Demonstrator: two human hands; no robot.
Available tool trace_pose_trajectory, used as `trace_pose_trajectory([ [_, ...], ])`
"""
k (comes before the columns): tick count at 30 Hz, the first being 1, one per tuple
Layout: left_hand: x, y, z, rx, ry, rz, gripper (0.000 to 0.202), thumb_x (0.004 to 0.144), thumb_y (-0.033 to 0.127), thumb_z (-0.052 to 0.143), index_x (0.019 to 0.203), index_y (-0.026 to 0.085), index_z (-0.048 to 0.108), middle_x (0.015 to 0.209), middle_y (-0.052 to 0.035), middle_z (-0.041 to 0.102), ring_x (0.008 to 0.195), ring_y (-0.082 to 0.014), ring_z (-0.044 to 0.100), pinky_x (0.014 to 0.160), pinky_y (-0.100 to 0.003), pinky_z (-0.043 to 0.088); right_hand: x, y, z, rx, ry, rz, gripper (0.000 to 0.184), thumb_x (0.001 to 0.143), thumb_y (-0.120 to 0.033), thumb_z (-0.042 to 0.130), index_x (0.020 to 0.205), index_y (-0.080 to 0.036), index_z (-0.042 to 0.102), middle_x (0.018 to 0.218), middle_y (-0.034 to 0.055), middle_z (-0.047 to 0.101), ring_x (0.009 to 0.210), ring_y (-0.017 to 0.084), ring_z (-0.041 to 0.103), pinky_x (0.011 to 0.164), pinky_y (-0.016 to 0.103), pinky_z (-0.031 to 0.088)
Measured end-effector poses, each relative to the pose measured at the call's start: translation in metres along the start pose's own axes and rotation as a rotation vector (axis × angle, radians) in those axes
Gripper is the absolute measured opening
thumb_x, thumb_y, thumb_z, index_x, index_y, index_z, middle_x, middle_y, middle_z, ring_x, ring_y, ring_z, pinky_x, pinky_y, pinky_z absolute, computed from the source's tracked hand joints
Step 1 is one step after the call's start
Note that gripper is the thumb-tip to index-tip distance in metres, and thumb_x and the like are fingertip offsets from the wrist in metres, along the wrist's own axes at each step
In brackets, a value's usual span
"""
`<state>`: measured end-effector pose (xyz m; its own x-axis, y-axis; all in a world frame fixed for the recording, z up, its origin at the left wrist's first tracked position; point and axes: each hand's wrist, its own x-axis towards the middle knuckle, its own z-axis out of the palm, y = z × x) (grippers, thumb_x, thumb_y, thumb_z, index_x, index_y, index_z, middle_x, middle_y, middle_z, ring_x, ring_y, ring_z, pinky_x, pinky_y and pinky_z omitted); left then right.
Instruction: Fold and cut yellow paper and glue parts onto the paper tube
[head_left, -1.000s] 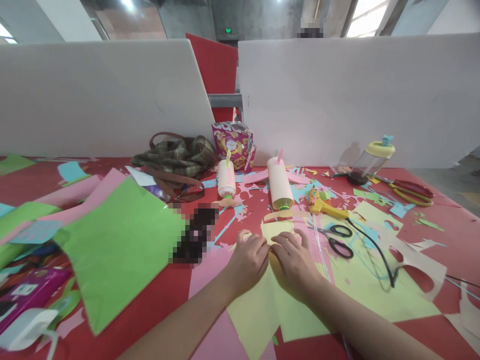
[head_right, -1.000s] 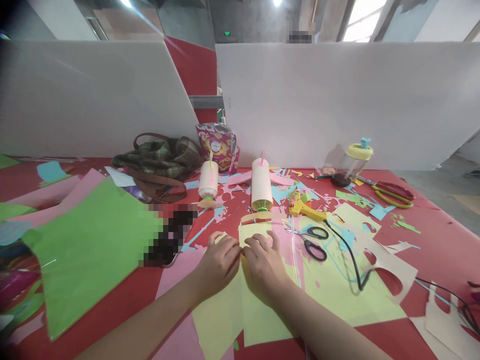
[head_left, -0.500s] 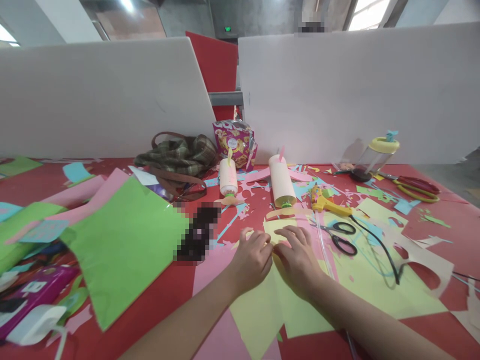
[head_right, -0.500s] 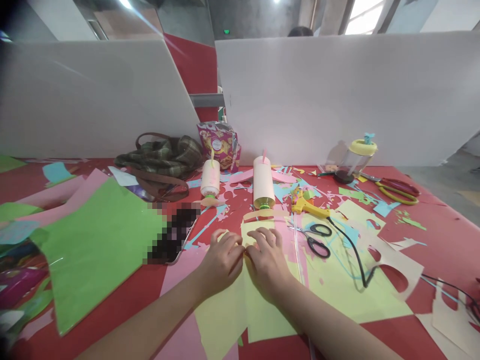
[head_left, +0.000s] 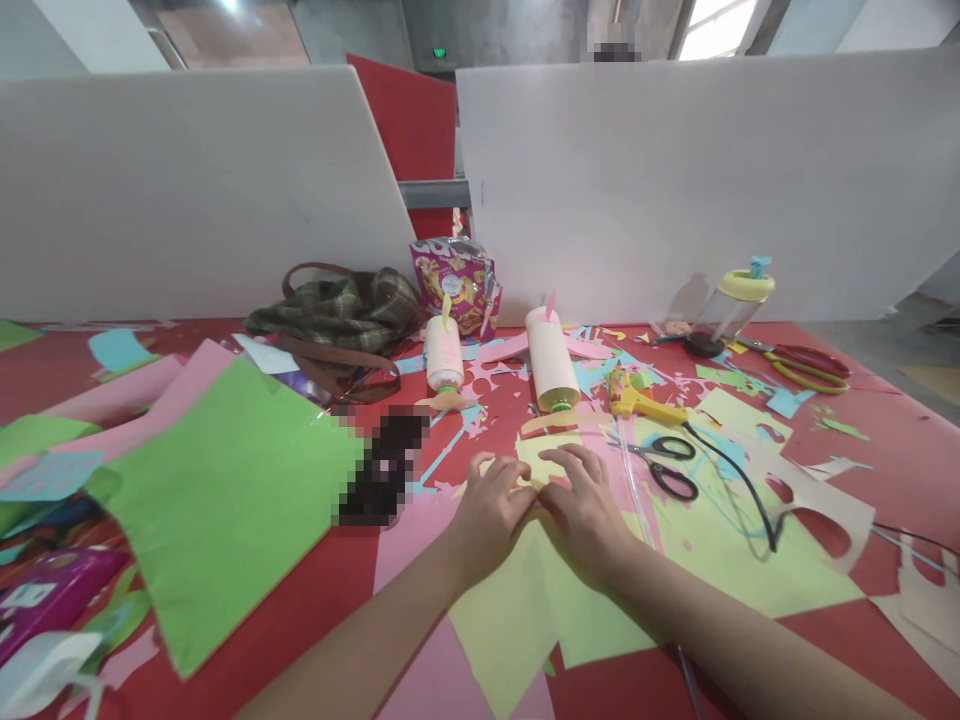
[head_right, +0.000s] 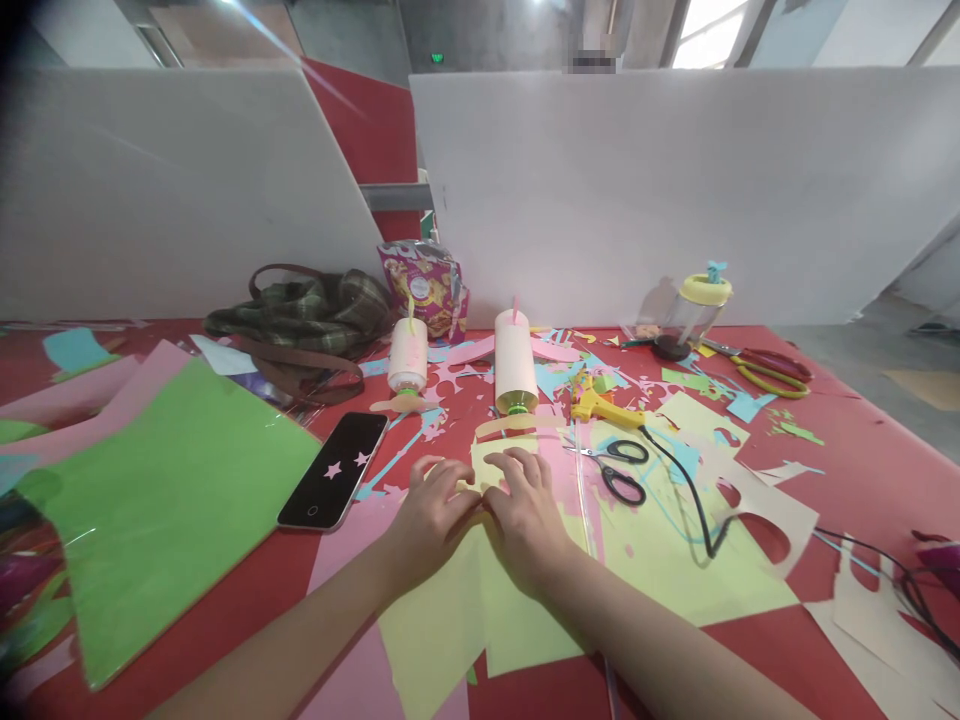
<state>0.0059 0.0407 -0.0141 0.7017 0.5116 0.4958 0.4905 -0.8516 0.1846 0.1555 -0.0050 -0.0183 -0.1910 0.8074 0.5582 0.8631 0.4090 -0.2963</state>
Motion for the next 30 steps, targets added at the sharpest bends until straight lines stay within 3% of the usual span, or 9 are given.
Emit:
trace_pose_trajectory([
  [17, -0.0007, 0.0028, -0.0030, 0.003, -0.049, 0.009, 0.016, 0.082, 0.016, 0.038, 0.079, 0.018, 0.054, 0.093, -0.0060, 0.052, 0.085, -0.0167, 0.047, 0.084, -0.041, 0.027, -0.0003, -0.0005, -0.0018, 0.010, -0.018, -0.011, 0.008, 0.073, -0.012, 0.049, 0.068, -0.017, 0.054, 0.109, 0.0104, 0.046, 0.104, 0.027, 0.035, 0.082, 0.046, 0.035],
  [23, 0.0009, 0.0004, -0.0058, 0.034, -0.017, 0.008, 0.017, 0.081, 0.015, 0.038, 0.077, 0.017, 0.054, 0.091, -0.0068, 0.051, 0.083, -0.0169, 0.047, 0.083, -0.041, 0.028, 0.0004, -0.0025, -0.0076, -0.119, -0.025, -0.096, 0.013, 0.070, -0.011, 0.048, 0.076, -0.017, 0.057, 0.116, 0.0100, 0.046, 0.108, 0.027, 0.034, 0.086, 0.047, 0.029],
  [30, 0.0007, 0.0005, -0.0066, 0.028, -0.017, -0.009, 0.016, 0.081, 0.015, 0.038, 0.078, 0.017, 0.054, 0.090, -0.0060, 0.050, 0.081, -0.0160, 0.047, 0.084, -0.040, 0.028, 0.0002, -0.0006, -0.0058, -0.254, -0.020, -0.130, 0.015, 0.067, -0.008, 0.047, 0.073, -0.017, 0.058, 0.120, 0.0087, 0.044, 0.110, 0.027, 0.032, 0.089, 0.047, 0.024],
])
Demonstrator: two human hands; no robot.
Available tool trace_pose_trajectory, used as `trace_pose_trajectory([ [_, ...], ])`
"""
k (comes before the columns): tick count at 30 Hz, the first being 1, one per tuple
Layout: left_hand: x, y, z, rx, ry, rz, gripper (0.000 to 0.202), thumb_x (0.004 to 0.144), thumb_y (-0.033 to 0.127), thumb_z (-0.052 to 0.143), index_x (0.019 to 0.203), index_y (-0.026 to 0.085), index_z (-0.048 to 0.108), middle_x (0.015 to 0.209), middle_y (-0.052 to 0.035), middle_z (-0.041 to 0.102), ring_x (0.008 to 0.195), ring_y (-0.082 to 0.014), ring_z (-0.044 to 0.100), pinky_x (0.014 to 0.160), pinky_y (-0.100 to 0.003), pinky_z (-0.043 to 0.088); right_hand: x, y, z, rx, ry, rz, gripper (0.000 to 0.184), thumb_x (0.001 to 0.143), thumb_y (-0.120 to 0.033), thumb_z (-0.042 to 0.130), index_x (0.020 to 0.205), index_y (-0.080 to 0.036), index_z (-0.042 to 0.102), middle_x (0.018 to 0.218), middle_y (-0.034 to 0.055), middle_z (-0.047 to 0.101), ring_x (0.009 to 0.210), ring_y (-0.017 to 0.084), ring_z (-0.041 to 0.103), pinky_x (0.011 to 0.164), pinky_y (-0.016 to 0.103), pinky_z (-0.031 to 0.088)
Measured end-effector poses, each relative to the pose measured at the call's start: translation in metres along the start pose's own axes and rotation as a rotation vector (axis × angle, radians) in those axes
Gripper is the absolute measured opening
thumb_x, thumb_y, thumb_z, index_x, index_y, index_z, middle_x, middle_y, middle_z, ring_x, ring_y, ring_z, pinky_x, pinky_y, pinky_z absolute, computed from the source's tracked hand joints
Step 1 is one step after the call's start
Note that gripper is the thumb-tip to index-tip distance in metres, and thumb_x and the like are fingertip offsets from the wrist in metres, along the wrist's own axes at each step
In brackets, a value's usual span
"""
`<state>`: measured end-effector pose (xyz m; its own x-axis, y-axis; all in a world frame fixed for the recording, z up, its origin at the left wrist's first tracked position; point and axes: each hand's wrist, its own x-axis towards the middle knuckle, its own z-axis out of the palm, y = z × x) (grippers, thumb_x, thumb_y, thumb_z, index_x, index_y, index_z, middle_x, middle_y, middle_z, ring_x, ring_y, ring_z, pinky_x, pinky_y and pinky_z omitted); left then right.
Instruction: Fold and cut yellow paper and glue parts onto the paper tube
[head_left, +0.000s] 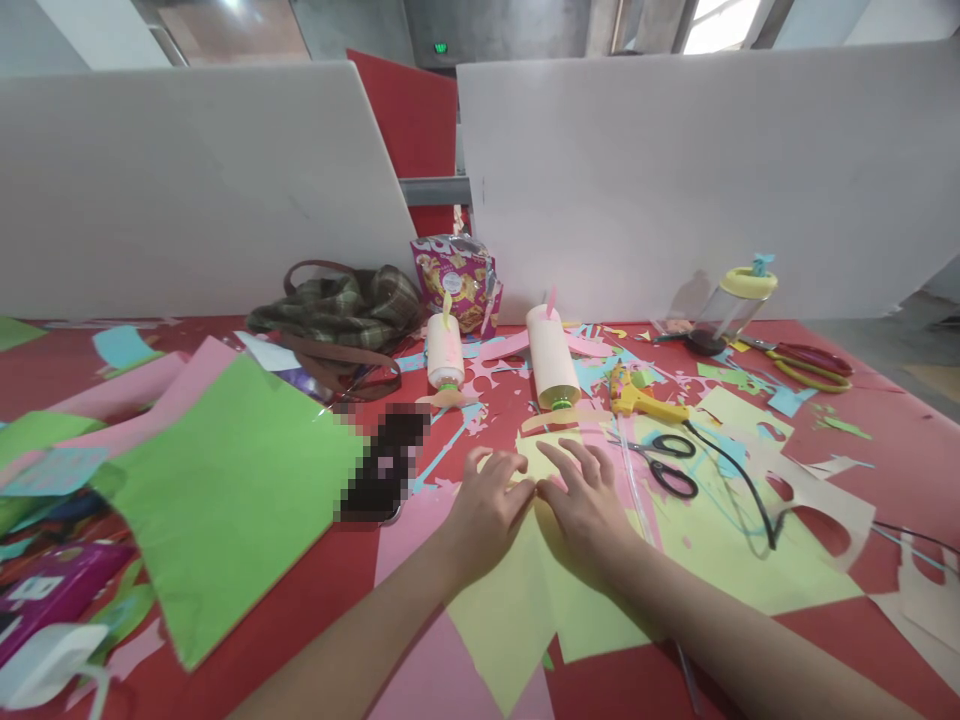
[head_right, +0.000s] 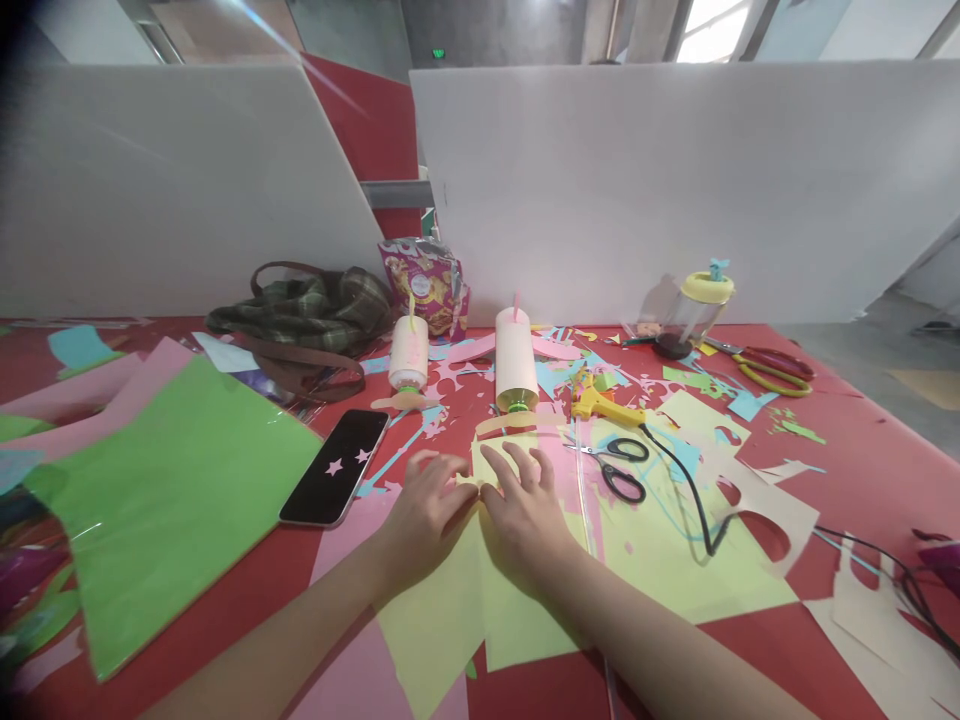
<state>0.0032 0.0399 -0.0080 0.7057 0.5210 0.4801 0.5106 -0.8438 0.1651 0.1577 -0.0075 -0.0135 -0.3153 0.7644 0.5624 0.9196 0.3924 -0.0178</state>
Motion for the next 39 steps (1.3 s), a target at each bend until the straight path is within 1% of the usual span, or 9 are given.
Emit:
trace_pose_trajectory([
  [4, 0.0006, 0.0009, 0.0002, 0.003, 0.005, -0.001, 0.017, 0.082, 0.016, 0.038, 0.080, 0.018, 0.055, 0.090, -0.0056, 0.050, 0.079, -0.0156, 0.047, 0.083, -0.040, 0.028, -0.0005, -0.0004, 0.0007, -0.002, -0.004, -0.010, 0.017, 0.066, -0.007, 0.046, 0.074, -0.016, 0.058, 0.119, 0.0096, 0.045, 0.110, 0.027, 0.032, 0.090, 0.046, 0.023],
  [8, 0.0006, 0.0017, 0.0000, -0.003, -0.001, -0.011, 0.017, 0.082, 0.016, 0.038, 0.081, 0.019, 0.055, 0.091, -0.0058, 0.050, 0.082, -0.0162, 0.047, 0.084, -0.041, 0.026, -0.0006, -0.0019, -0.0009, 0.042, -0.028, 0.005, 0.015, 0.065, -0.011, 0.048, 0.074, -0.016, 0.058, 0.117, 0.0104, 0.045, 0.110, 0.028, 0.032, 0.090, 0.047, 0.023],
  [11, 0.0002, 0.0026, -0.0007, -0.003, -0.025, -0.018, 0.018, 0.083, 0.016, 0.037, 0.082, 0.019, 0.055, 0.092, -0.0061, 0.050, 0.083, -0.0163, 0.047, 0.084, -0.042, 0.026, -0.0008, -0.0025, -0.0013, 0.066, -0.024, 0.019, 0.015, 0.065, -0.011, 0.048, 0.074, -0.017, 0.058, 0.116, 0.0099, 0.046, 0.110, 0.028, 0.033, 0.091, 0.047, 0.023],
  [16, 0.0001, 0.0033, -0.0013, 0.015, -0.029, -0.005, 0.019, 0.082, 0.015, 0.038, 0.084, 0.019, 0.056, 0.093, -0.0064, 0.051, 0.083, -0.0167, 0.047, 0.084, -0.042, 0.026, -0.0018, -0.0033, 0.0006, 0.090, -0.012, 0.040, 0.013, 0.066, -0.011, 0.049, 0.074, -0.016, 0.058, 0.116, 0.0096, 0.046, 0.111, 0.028, 0.032, 0.092, 0.047, 0.022],
  [22, -0.0008, 0.0029, -0.0003, 0.023, -0.027, 0.005, 0.020, 0.082, 0.015, 0.036, 0.079, 0.019, 0.055, 0.094, -0.0060, 0.051, 0.084, -0.0173, 0.047, 0.085, -0.042, 0.025, -0.0022, -0.0038, 0.0018, 0.110, 0.001, 0.075, 0.010, 0.068, -0.010, 0.050, 0.071, -0.016, 0.058, 0.115, 0.0083, 0.048, 0.109, 0.027, 0.034, 0.092, 0.046, 0.023],
  [29, -0.0004, 0.0043, -0.0008, -0.001, -0.003, -0.009, 0.018, 0.082, 0.015, 0.036, 0.077, 0.018, 0.054, 0.091, -0.0055, 0.050, 0.084, -0.0162, 0.046, 0.084, -0.041, 0.027, -0.0022, -0.0036, 0.0014, 0.129, -0.007, 0.094, 0.010, 0.069, -0.009, 0.049, 0.069, -0.016, 0.056, 0.113, 0.0085, 0.049, 0.107, 0.026, 0.036, 0.089, 0.047, 0.025],
  [34, 0.0001, 0.0047, -0.0014, 0.012, 0.006, -0.008, 0.017, 0.082, 0.015, 0.037, 0.076, 0.017, 0.053, 0.088, -0.0048, 0.051, 0.082, -0.0156, 0.047, 0.084, -0.041, 0.027, -0.0016, -0.0038, 0.0011, 0.134, -0.016, 0.113, 0.009, 0.070, -0.011, 0.049, 0.068, -0.016, 0.055, 0.110, 0.0085, 0.050, 0.105, 0.025, 0.037, 0.089, 0.045, 0.026],
  [37, 0.0003, 0.0046, -0.0017, 0.036, -0.004, -0.009, 0.017, 0.082, 0.014, 0.037, 0.075, 0.017, 0.053, 0.085, -0.0041, 0.052, 0.081, -0.0156, 0.047, 0.084, -0.041, 0.026, -0.0015, -0.0036, 0.0008, 0.134, -0.022, 0.130, 0.008, 0.071, -0.012, 0.049, 0.068, -0.016, 0.055, 0.109, 0.0088, 0.050, 0.105, 0.025, 0.038, 0.088, 0.045, 0.025],
  [39, 0.0000, 0.0043, -0.0017, 0.060, -0.025, 0.014, 0.016, 0.081, 0.014, 0.038, 0.076, 0.017, 0.053, 0.083, -0.0039, 0.053, 0.081, -0.0166, 0.047, 0.084, -0.042, 0.026, -0.0018, -0.0032, 0.0013, 0.132, -0.014, 0.136, 0.009, 0.072, -0.012, 0.048, 0.068, -0.016, 0.055, 0.108, 0.0089, 0.051, 0.104, 0.025, 0.038, 0.088, 0.045, 0.025],
])
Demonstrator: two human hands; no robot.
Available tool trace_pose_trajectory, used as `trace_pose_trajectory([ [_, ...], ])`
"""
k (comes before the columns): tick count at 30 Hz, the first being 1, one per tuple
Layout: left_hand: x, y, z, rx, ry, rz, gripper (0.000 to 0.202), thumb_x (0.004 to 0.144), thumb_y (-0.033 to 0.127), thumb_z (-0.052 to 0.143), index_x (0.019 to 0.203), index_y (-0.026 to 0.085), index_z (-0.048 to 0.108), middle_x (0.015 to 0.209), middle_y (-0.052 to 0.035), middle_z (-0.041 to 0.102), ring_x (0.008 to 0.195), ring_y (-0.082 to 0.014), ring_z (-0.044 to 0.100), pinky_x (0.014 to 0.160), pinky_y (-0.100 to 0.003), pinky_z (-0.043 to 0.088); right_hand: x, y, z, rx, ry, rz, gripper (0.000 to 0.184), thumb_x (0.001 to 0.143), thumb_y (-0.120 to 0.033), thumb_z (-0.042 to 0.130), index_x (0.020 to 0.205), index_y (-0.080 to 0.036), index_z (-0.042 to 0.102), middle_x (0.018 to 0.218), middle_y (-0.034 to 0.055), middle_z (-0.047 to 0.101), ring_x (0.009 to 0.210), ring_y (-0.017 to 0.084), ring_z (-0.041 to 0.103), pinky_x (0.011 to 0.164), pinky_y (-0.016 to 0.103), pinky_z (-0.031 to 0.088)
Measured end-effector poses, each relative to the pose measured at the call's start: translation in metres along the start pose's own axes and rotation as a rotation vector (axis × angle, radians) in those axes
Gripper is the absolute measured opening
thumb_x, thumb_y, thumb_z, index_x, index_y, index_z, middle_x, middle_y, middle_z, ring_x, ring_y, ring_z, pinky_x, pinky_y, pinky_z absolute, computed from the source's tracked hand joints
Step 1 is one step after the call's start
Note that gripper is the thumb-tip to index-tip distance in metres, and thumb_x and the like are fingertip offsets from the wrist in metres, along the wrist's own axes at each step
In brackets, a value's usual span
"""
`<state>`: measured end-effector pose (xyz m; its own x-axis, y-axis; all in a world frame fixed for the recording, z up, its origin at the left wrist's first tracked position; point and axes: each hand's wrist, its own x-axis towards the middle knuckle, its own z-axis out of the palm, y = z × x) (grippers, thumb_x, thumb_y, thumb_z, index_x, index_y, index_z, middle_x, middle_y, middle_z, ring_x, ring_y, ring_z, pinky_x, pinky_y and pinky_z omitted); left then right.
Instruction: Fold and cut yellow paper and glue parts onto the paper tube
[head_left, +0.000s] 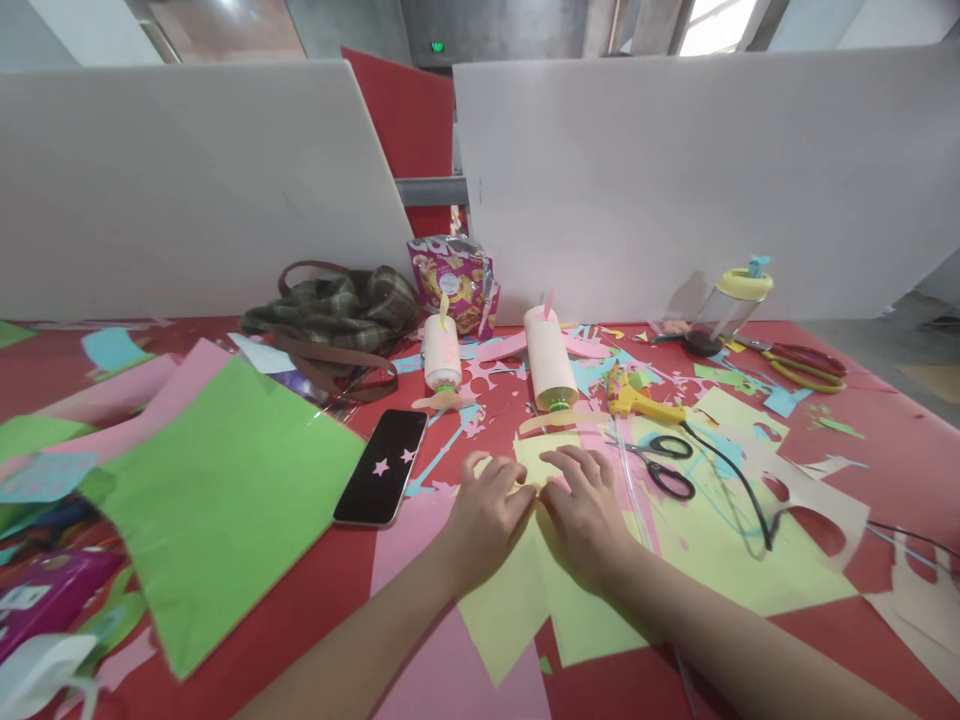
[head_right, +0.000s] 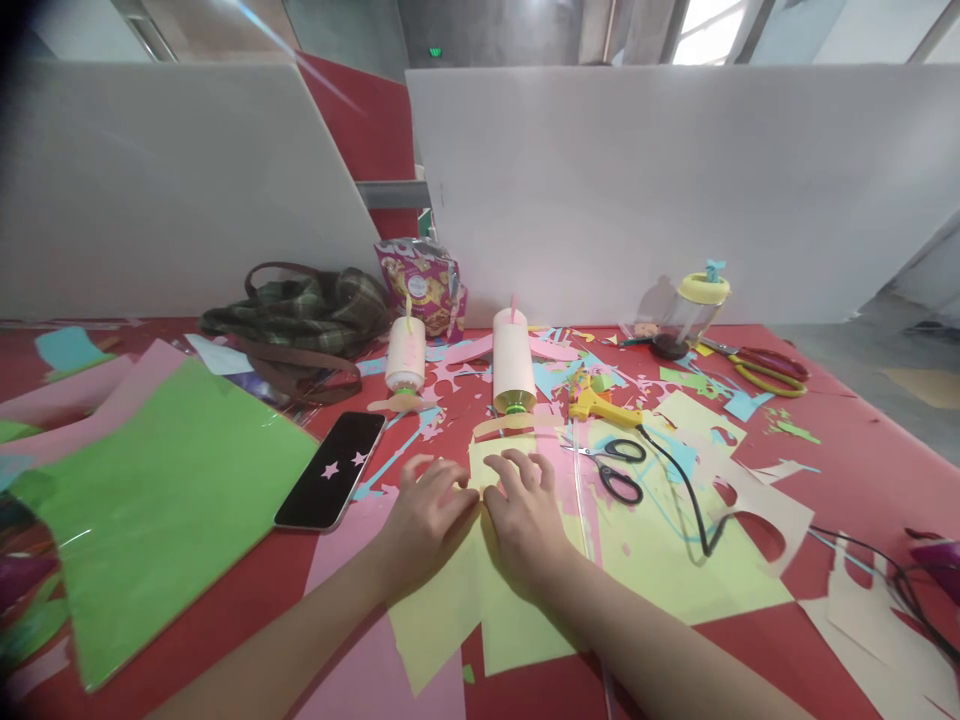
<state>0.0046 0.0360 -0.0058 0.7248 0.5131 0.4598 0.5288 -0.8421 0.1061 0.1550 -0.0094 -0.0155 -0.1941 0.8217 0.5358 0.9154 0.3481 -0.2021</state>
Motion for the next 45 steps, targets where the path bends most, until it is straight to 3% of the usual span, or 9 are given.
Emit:
trace_pose_trajectory([
  [7, -0.0022, -0.0013, 0.0016, 0.041, -0.024, 0.064, 0.017, 0.076, 0.007, 0.041, 0.081, 0.016, 0.053, 0.083, -0.0039, 0.056, 0.086, -0.0200, 0.047, 0.082, -0.042, 0.027, -0.0003, 0.0004, 0.0011, 0.000, 0.018, -0.025, 0.011, 0.071, -0.009, 0.047, 0.069, -0.016, 0.056, 0.107, 0.0081, 0.053, 0.102, 0.023, 0.040, 0.088, 0.044, 0.026],
  [19, 0.0023, -0.0005, 0.0021, -0.108, 0.047, -0.092, 0.015, 0.081, 0.016, 0.042, 0.072, 0.017, 0.054, 0.072, -0.0006, 0.056, 0.074, -0.0146, 0.047, 0.078, -0.037, 0.028, 0.0016, -0.0013, -0.0003, -0.082, -0.009, -0.055, 0.014, 0.071, -0.011, 0.046, 0.076, -0.017, 0.058, 0.112, 0.0086, 0.051, 0.105, 0.025, 0.038, 0.089, 0.047, 0.023],
  [26, 0.0006, -0.0008, 0.0034, -0.074, 0.031, -0.073, 0.017, 0.082, 0.016, 0.040, 0.075, 0.018, 0.056, 0.074, -0.0010, 0.056, 0.075, -0.0151, 0.048, 0.079, -0.037, 0.027, 0.0018, -0.0023, 0.0004, -0.062, -0.064, -0.046, 0.013, 0.074, -0.012, 0.046, 0.076, -0.017, 0.058, 0.112, 0.0069, 0.052, 0.105, 0.023, 0.039, 0.091, 0.045, 0.021],
  [45, 0.0003, -0.0001, 0.0046, -0.178, 0.051, -0.152, 0.020, 0.081, 0.020, 0.042, 0.072, 0.019, 0.060, 0.074, -0.0005, 0.049, 0.069, -0.0124, 0.046, 0.081, -0.037, 0.028, -0.0007, -0.0018, 0.0018, 0.005, -0.012, -0.036, 0.013, 0.070, -0.009, 0.048, 0.072, -0.017, 0.058, 0.109, 0.0058, 0.053, 0.103, 0.024, 0.040, 0.091, 0.045, 0.022],
])
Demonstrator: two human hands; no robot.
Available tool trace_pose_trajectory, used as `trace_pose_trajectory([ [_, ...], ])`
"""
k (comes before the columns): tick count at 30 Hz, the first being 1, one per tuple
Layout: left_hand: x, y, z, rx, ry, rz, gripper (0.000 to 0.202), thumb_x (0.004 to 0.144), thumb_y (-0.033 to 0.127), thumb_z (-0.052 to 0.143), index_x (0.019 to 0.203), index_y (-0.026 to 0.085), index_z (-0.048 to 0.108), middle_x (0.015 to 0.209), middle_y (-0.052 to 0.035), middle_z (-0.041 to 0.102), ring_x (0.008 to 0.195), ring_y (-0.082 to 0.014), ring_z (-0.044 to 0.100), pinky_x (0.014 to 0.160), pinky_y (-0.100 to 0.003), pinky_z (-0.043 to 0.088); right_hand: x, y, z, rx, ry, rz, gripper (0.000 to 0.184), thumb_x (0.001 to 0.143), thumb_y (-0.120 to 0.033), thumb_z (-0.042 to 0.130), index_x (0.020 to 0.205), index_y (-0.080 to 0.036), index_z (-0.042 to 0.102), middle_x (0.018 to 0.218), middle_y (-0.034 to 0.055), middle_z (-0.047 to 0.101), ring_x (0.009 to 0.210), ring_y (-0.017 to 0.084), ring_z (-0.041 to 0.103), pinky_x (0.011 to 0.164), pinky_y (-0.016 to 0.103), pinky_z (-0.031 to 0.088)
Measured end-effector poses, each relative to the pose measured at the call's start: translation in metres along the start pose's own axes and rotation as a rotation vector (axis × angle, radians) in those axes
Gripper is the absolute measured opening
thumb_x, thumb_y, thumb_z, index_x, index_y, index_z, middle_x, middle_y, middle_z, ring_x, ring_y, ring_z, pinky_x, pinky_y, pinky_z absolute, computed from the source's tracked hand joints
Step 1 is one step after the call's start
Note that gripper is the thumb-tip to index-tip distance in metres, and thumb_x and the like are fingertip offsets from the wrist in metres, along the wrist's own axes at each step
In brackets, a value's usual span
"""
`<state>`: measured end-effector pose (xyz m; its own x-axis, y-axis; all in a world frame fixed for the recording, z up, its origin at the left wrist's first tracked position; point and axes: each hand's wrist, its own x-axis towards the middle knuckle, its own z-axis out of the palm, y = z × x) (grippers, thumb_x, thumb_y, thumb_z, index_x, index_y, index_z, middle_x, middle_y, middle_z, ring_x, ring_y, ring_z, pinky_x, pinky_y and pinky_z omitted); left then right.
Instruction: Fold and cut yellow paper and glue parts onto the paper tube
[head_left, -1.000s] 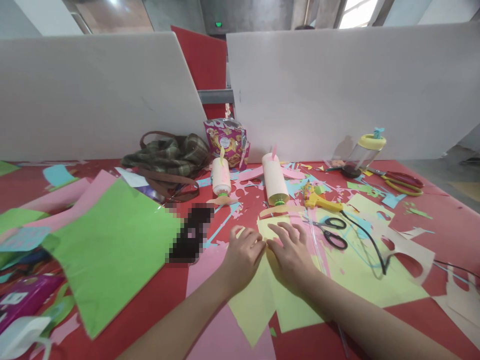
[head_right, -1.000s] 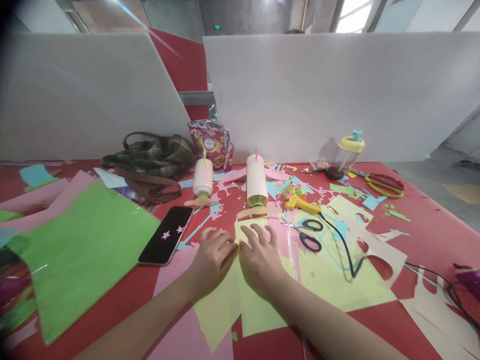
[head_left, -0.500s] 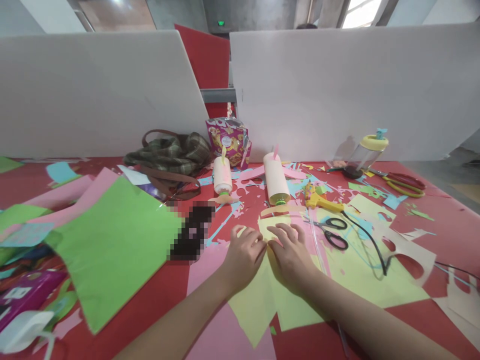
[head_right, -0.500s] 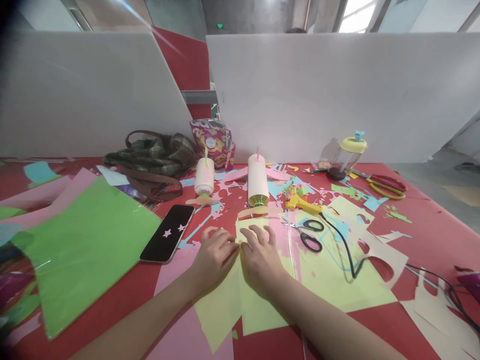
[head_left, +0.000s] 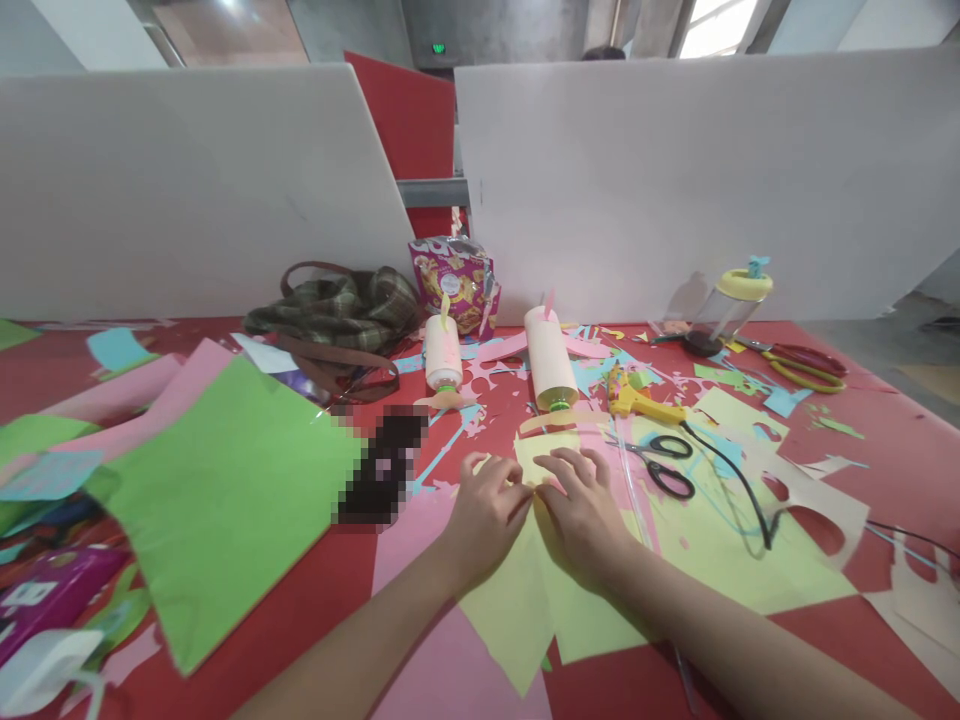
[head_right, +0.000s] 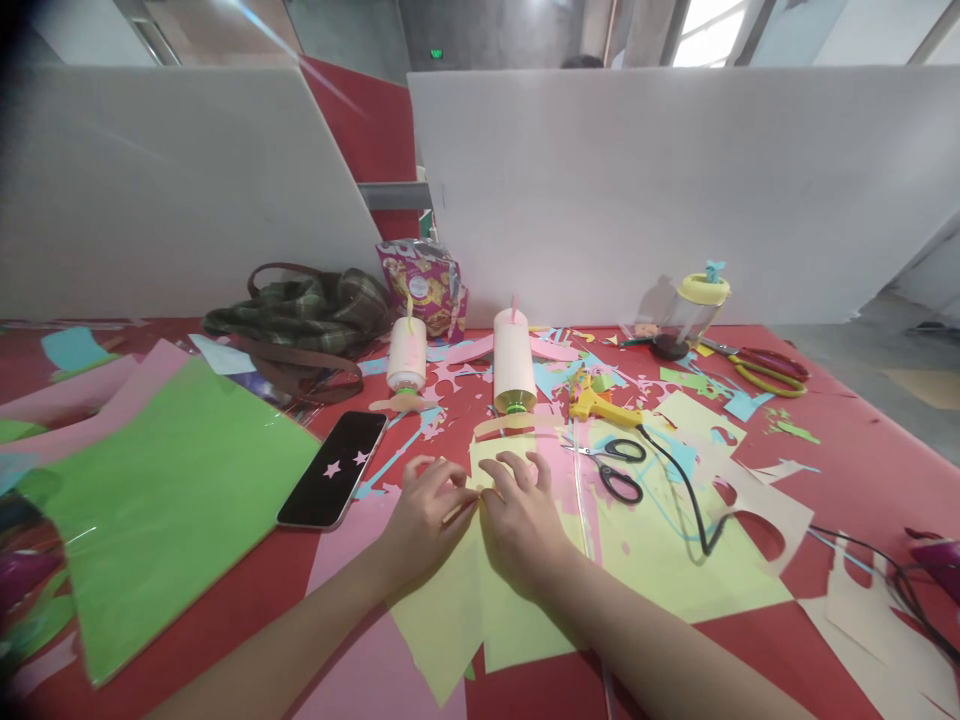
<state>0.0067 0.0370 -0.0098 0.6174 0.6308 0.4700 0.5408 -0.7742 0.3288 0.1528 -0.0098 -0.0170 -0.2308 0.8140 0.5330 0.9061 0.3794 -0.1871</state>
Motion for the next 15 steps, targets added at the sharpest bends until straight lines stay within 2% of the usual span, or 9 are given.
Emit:
trace_pose_trajectory([
  [9, 0.0015, -0.0005, 0.0056, -0.122, -0.037, -0.174, 0.017, 0.074, 0.020, 0.050, 0.063, 0.020, 0.063, 0.073, 0.0004, 0.049, 0.071, -0.0130, 0.048, 0.077, -0.036, 0.033, -0.0005, 0.0017, 0.0003, -0.002, -0.011, -0.005, 0.013, 0.070, -0.009, 0.049, 0.069, -0.017, 0.058, 0.107, 0.0059, 0.054, 0.101, 0.023, 0.040, 0.089, 0.045, 0.023],
  [15, 0.0023, 0.0018, 0.0046, -0.150, -0.101, -0.250, 0.015, 0.071, 0.018, 0.053, 0.061, 0.021, 0.063, 0.074, 0.0008, 0.048, 0.074, -0.0134, 0.048, 0.081, -0.036, 0.032, -0.0002, 0.0029, 0.0035, -0.019, 0.017, -0.013, 0.011, 0.070, -0.010, 0.050, 0.067, -0.017, 0.057, 0.104, 0.0064, 0.055, 0.099, 0.023, 0.041, 0.087, 0.043, 0.023],
])
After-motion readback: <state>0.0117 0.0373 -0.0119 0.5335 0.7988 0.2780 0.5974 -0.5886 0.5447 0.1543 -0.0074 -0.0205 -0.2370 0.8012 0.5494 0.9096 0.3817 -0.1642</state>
